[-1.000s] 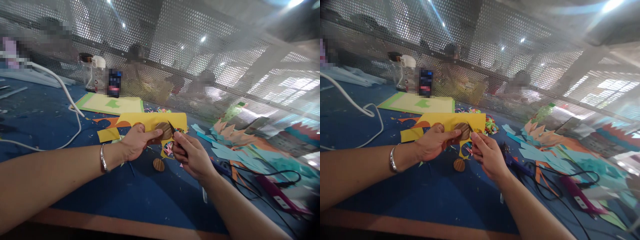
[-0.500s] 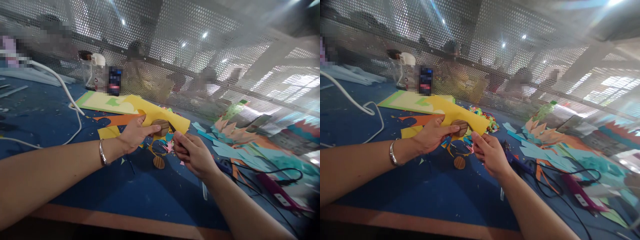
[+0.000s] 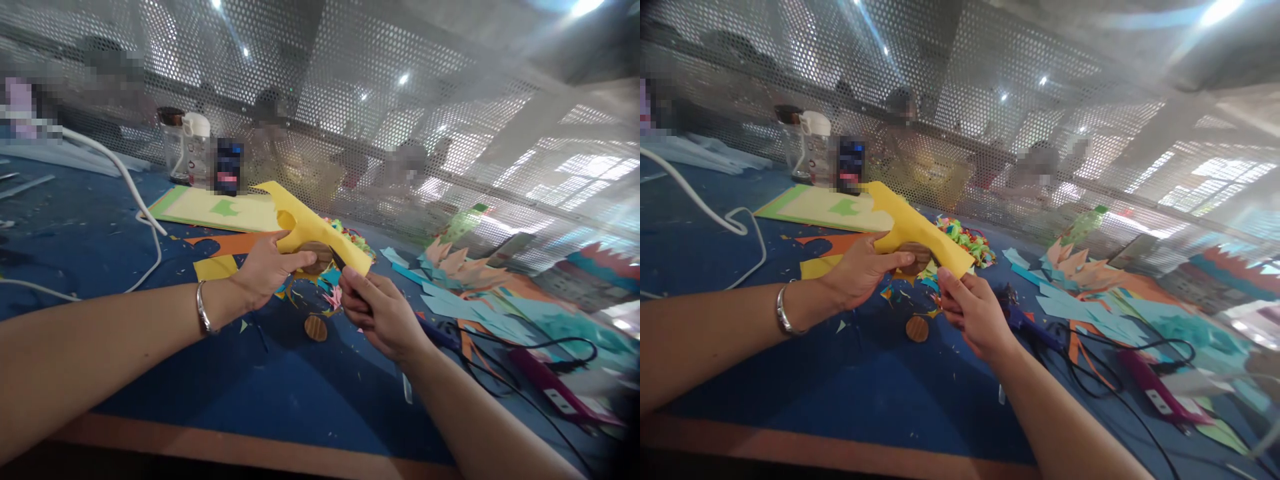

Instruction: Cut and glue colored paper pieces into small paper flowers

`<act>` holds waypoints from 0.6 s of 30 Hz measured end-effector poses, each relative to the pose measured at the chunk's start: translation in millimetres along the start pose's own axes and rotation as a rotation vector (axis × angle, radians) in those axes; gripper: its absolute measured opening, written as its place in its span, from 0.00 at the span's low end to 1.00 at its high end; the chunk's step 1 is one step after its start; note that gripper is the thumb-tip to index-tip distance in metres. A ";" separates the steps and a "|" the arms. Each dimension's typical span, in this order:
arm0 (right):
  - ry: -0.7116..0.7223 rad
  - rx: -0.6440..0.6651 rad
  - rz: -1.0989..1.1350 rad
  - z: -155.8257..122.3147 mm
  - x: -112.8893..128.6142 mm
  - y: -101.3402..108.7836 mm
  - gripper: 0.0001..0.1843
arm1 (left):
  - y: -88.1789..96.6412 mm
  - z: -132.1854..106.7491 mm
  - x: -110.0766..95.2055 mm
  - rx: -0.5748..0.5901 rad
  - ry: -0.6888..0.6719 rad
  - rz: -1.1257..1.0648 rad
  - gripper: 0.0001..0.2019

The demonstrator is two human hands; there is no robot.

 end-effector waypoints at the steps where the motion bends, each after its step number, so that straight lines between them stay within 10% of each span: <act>1: -0.003 0.000 0.001 0.1 -0.4 -0.2 0.28 | -0.4 -0.2 0.2 -0.004 0.008 -0.001 0.20; 18: -0.031 -0.007 0.060 -1.4 -2.2 -1.4 0.27 | -0.9 -2.2 -3.8 0.007 0.039 0.061 0.16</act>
Point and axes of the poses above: each hand's wrist, its own z-axis towards the middle knuckle, its own y-axis out of the back of the hand, x = y × z, the point moved 5 cm from there along z, towards the middle knuckle, and after that the axes turned 10 degrees about x, right-handed, at the moved point
